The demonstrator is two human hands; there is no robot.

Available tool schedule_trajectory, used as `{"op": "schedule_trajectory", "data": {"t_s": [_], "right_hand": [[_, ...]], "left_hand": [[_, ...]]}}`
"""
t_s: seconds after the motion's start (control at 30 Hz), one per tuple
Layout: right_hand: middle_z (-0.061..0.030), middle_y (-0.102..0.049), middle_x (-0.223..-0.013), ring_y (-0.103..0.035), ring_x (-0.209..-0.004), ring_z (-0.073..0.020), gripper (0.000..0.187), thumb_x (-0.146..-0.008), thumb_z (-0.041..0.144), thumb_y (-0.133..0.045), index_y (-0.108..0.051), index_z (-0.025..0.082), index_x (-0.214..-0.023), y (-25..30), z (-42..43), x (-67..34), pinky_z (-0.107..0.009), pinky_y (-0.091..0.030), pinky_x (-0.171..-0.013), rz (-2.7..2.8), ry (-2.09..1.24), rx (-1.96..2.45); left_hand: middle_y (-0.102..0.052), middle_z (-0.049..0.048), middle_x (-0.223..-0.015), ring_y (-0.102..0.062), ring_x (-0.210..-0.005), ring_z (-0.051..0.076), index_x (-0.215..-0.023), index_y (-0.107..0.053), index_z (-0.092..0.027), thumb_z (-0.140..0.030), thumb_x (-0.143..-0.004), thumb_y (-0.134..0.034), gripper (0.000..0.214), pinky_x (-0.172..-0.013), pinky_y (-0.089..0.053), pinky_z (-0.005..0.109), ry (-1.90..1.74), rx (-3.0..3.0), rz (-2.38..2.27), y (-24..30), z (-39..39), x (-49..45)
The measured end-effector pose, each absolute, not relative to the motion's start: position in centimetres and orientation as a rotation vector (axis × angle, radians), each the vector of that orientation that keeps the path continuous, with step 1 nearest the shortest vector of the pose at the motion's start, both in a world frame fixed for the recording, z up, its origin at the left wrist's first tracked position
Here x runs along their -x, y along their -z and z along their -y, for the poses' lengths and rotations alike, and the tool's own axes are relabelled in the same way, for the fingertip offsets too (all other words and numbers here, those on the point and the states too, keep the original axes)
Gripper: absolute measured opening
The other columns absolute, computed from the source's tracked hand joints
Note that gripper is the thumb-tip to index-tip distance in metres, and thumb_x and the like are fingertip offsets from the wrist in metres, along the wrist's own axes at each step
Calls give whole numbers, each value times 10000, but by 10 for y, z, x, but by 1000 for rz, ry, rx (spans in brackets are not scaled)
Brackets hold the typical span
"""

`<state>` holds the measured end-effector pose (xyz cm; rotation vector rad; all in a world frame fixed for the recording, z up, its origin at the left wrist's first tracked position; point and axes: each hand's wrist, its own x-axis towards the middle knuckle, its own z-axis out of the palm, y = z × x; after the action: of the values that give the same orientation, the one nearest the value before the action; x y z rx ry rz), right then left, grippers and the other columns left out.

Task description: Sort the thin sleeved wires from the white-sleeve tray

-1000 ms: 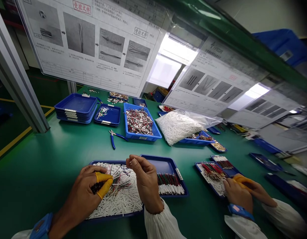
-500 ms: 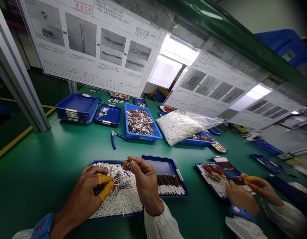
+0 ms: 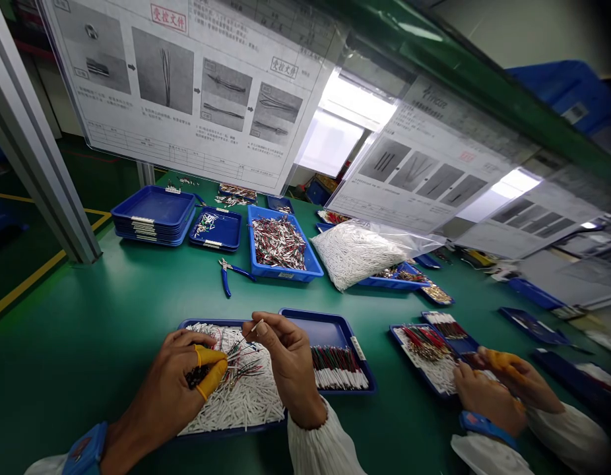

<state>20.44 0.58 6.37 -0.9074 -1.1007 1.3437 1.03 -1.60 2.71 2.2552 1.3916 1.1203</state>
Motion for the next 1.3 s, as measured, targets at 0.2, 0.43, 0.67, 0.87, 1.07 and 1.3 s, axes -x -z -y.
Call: {"op": "schedule_trajectory", "data": {"t_s": [0.2,0.43,0.67,0.87,1.07,1.3], "right_hand": [[-67,-787,-857,-705,-818,-204,246,-856,370,-769,-764,182,-1014,-66,-6,-204,-355,-560,-801,1130,-1303,927],[-62,-783,-841,-698,-790,-200,234,-853,369,-768,-767,183,-996,-71,-5,-203,-351,-562,-774,1166,-1274,923],[-74,-794,-865,-713,-811,-227,264,-883,386,-728,-772,198,-1063,-66,-4,-205,-391,-579,-788,1263,-1252,935],[-88,-799,-951,-737,-895,-261,306,-913,421,-682,-756,218,-1131,-64,-6,-207,-445,-593,-852,1269,-1145,993],[-109,-790,-1001,-731,-984,-290,296,-872,419,-733,-769,201,-1069,-60,-12,-222,-466,-567,-917,1358,-1202,1078],[-62,-748,-948,-673,-817,-195,288,-798,371,-812,-775,206,-1030,-59,-6,-206,-293,-554,-704,1311,-1420,975]], "left_hand": [[-763,29,-935,-693,-958,227,-918,-782,-287,-302,-870,-672,121,-849,-527,381,-1102,-2250,-1391,-27,16,-10],[-765,33,-935,-693,-960,230,-899,-782,-283,-310,-871,-666,123,-849,-528,380,-1109,-2252,-1385,-27,16,-10],[-766,22,-916,-699,-949,232,-888,-782,-305,-312,-865,-669,116,-853,-533,379,-1110,-2248,-1393,-29,17,-10],[-767,30,-915,-707,-920,235,-885,-789,-304,-304,-845,-678,119,-839,-564,391,-1160,-2218,-1396,-32,16,-10],[-767,37,-944,-723,-931,231,-866,-793,-284,-332,-832,-683,124,-773,-618,349,-1278,-1966,-1497,-29,13,-7],[-766,29,-953,-736,-919,210,-926,-792,-290,-339,-843,-687,142,-737,-637,294,-1337,-1874,-1462,-30,13,-6]]}}
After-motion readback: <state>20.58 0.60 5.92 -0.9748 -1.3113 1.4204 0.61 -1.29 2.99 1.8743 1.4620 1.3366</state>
